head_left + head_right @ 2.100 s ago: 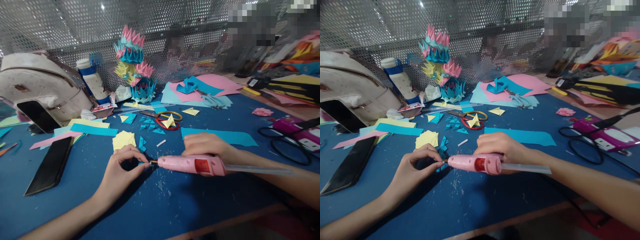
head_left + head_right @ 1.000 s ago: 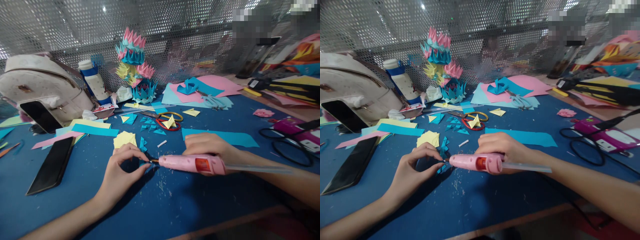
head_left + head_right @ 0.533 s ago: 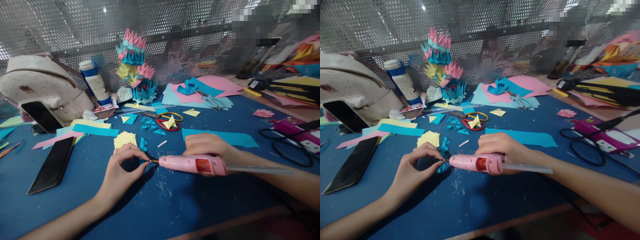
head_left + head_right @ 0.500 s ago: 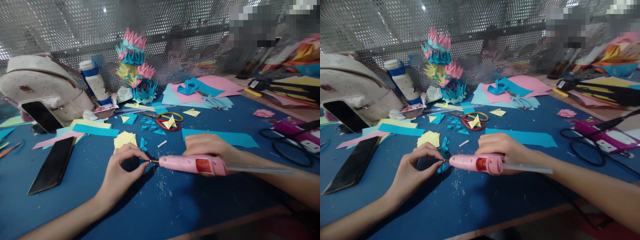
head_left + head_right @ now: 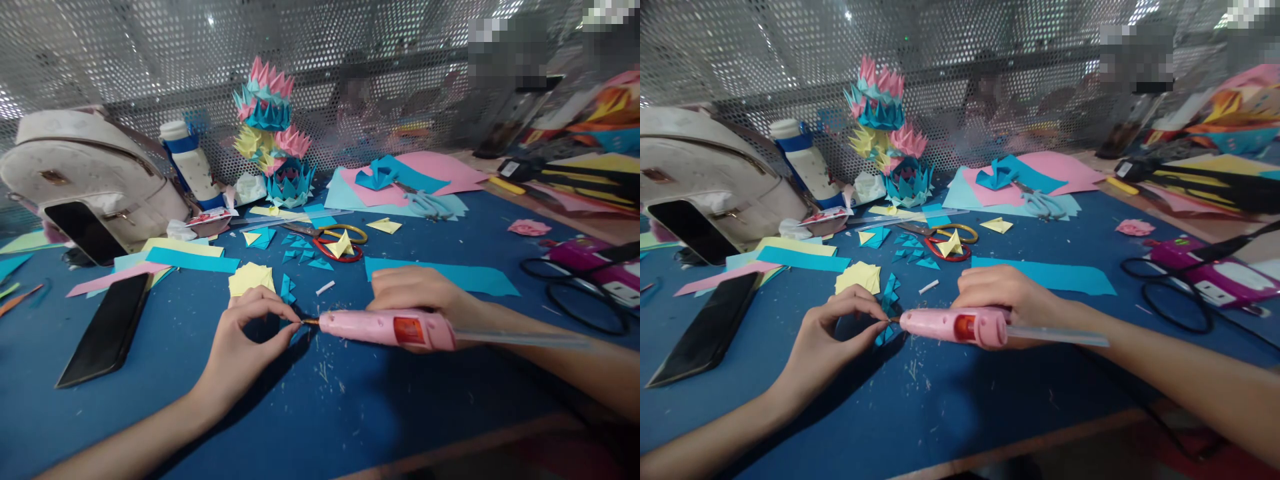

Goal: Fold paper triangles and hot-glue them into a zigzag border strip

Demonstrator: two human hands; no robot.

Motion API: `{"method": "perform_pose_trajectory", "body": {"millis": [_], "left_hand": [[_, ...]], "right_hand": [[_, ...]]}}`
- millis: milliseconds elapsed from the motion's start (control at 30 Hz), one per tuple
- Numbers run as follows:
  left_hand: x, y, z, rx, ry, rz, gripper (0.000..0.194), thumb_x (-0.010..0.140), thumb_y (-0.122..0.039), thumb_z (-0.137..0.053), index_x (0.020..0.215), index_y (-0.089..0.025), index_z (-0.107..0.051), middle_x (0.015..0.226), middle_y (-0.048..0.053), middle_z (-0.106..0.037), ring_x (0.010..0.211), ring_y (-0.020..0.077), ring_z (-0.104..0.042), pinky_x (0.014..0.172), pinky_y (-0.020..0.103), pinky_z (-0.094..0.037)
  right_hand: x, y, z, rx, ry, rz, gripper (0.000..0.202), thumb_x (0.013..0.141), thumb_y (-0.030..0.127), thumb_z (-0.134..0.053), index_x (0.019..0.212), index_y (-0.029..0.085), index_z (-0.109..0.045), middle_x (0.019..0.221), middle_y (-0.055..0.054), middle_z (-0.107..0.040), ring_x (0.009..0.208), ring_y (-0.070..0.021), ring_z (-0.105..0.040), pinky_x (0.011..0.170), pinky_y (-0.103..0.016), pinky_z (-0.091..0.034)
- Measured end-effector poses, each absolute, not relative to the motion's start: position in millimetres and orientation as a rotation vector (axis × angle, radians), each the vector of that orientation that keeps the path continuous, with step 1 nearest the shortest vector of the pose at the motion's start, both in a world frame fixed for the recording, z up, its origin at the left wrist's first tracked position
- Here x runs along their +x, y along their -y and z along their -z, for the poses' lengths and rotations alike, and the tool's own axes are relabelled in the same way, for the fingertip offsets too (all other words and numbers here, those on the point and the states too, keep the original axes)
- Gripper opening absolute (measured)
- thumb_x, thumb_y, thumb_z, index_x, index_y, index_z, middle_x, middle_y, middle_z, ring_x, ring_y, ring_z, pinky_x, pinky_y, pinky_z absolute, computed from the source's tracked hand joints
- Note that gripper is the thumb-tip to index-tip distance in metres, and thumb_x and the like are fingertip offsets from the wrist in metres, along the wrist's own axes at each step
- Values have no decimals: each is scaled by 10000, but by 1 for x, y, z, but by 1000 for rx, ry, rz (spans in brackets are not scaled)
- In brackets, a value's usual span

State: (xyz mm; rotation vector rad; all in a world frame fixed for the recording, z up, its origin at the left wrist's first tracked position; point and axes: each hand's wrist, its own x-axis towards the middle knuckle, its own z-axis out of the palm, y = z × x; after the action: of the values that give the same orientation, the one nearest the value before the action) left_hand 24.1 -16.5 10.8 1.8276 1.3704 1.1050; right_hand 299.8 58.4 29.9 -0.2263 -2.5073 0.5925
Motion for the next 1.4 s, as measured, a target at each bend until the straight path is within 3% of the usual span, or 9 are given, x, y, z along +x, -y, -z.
{"method": "perform_pose_trajectory", "body": {"millis": [700,1400], "left_hand": [[23,18,-11,1805,-1380,-1093,84,820,-229,-691,754,-263,-733,796,-13,-668,787,180,-593,791,362,-375],[23,15,-9,1782,-1351,-1158,104,809,-212,-695,760,-290,-743,784,-31,-669,764,162,-592,757,337,-387]], "right_hand": [[302,-59,-28,-231,2508,-571,290,1025,364,-460,876,166,-611,685,-36,-578,627,-136,-420,586,-255,-327],[301,-61,-26,-241,2516,-552,360,1015,452,-455,848,171,-603,666,-16,-543,619,-132,-393,574,-246,-313]]}}
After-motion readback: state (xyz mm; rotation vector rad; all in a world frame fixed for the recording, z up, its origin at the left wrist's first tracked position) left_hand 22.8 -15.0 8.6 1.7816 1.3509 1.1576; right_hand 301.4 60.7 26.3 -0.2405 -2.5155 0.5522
